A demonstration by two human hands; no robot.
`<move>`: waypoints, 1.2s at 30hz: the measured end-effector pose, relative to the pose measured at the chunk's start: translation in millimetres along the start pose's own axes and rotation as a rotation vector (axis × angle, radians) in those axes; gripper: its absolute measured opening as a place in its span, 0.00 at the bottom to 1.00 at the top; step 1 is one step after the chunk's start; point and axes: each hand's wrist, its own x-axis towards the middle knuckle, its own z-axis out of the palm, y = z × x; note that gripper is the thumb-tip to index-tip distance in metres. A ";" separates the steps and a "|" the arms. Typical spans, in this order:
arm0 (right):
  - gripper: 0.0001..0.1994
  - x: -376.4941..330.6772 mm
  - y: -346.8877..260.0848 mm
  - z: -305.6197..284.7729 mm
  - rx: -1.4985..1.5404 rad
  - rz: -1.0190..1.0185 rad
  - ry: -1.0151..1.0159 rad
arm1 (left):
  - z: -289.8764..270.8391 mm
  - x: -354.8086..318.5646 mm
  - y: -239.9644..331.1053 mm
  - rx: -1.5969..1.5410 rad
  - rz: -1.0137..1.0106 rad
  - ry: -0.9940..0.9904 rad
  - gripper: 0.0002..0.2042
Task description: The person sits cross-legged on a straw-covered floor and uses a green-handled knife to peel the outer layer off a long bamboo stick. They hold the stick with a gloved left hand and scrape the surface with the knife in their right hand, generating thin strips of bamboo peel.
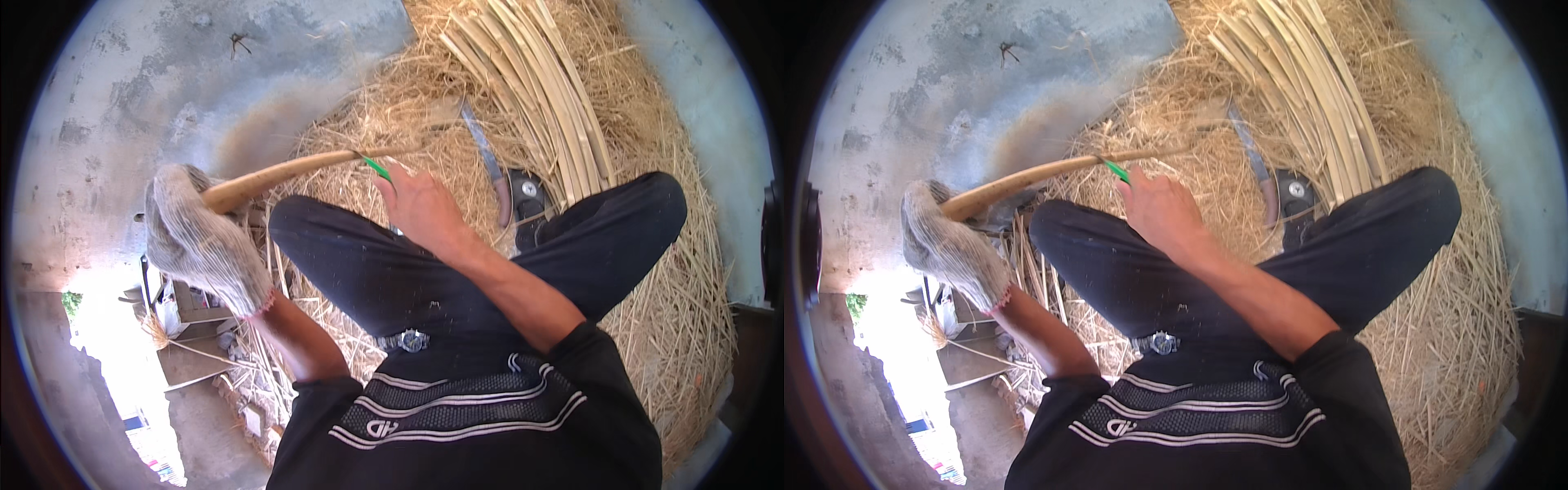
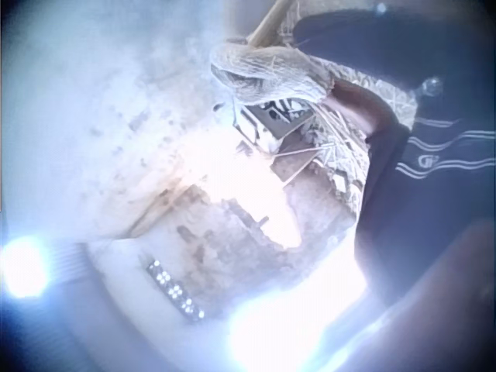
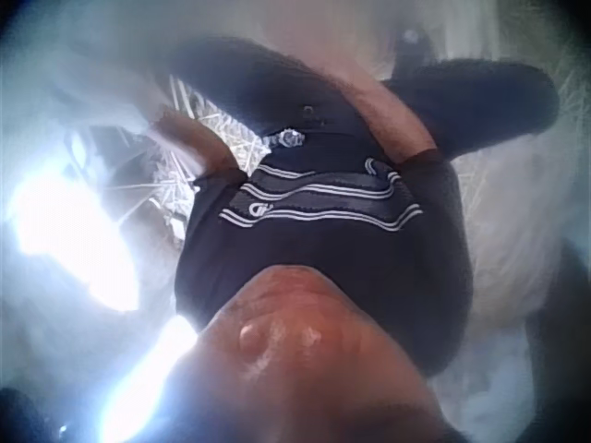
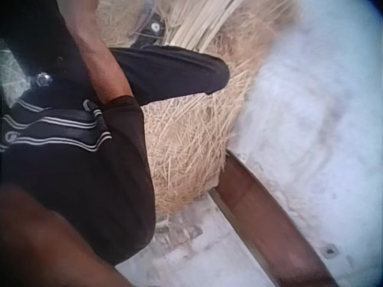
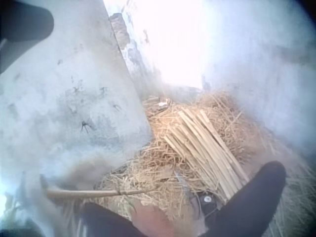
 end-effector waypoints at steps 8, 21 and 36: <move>0.15 22.7 21.3 24.9 -0.193 -0.038 0.108 | 12.5 27.0 31.7 -0.333 -0.549 0.110 0.16; 0.20 11.6 138.5 44.2 -0.144 0.337 -0.189 | -14.8 -18.7 -25.0 0.114 -0.128 0.018 0.22; 0.13 -10.4 -0.7 17.1 0.186 0.025 0.019 | 2.4 -7.5 12.0 0.147 -0.031 0.191 0.19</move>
